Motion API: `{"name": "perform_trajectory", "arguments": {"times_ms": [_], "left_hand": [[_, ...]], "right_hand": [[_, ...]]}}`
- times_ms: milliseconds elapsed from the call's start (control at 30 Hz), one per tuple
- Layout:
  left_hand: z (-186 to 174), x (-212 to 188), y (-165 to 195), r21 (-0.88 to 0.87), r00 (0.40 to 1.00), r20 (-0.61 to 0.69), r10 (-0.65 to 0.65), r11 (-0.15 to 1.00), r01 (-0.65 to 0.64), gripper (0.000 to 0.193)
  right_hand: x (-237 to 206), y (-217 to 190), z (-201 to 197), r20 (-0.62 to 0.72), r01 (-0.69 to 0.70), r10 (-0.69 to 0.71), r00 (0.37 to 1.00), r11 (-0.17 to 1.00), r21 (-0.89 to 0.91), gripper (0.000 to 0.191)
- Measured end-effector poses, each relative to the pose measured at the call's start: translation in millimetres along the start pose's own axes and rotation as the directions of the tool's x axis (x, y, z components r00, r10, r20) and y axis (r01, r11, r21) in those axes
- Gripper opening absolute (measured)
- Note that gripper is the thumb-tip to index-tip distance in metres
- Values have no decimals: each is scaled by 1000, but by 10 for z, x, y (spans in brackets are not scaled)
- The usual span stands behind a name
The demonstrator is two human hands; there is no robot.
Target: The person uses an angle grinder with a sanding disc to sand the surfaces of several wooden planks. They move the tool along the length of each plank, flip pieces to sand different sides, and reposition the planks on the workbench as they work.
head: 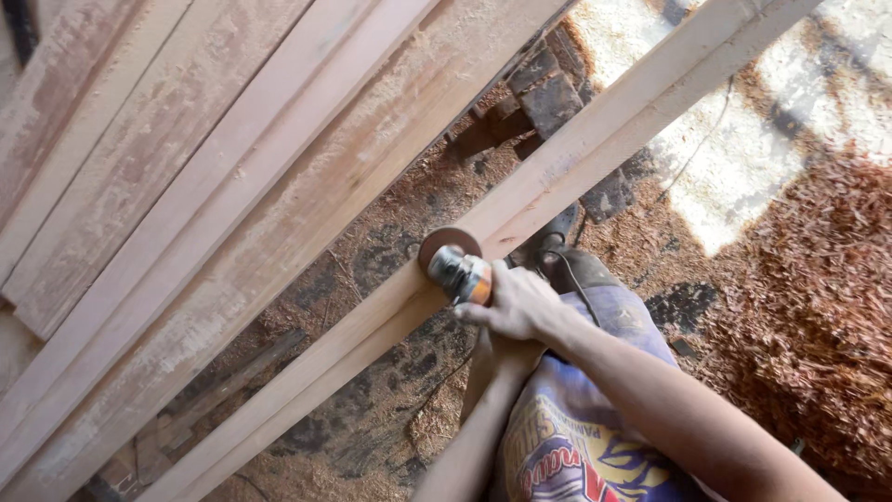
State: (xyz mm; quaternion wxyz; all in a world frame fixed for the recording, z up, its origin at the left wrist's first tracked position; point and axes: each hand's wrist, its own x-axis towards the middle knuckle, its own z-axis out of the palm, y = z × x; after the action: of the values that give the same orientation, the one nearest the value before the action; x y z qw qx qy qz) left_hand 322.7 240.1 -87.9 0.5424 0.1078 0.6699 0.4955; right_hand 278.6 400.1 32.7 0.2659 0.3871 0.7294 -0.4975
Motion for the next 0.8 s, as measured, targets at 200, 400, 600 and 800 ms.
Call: {"name": "perform_trajectory", "arguments": {"times_ms": [200,400,600,800], "left_hand": [[908,579,692,314,963,107,249,910,-270,90],[2035,1277,1278,254,919,190,345,887,-385,92],[2927,1804,1662,261,924,273,268,904,-339,94],[3543,2385,2119,358,902,380,205,866,-348,94]], "right_hand": [[59,719,-889,-139,-24,39,990,994,109,61],[183,1579,-1981,-314,101,-52,948,985,141,62],[166,2183,-2947,-350,40,37,936,977,211,66],[280,2579,-3704,-381,19,103,919,953,303,66]]}}
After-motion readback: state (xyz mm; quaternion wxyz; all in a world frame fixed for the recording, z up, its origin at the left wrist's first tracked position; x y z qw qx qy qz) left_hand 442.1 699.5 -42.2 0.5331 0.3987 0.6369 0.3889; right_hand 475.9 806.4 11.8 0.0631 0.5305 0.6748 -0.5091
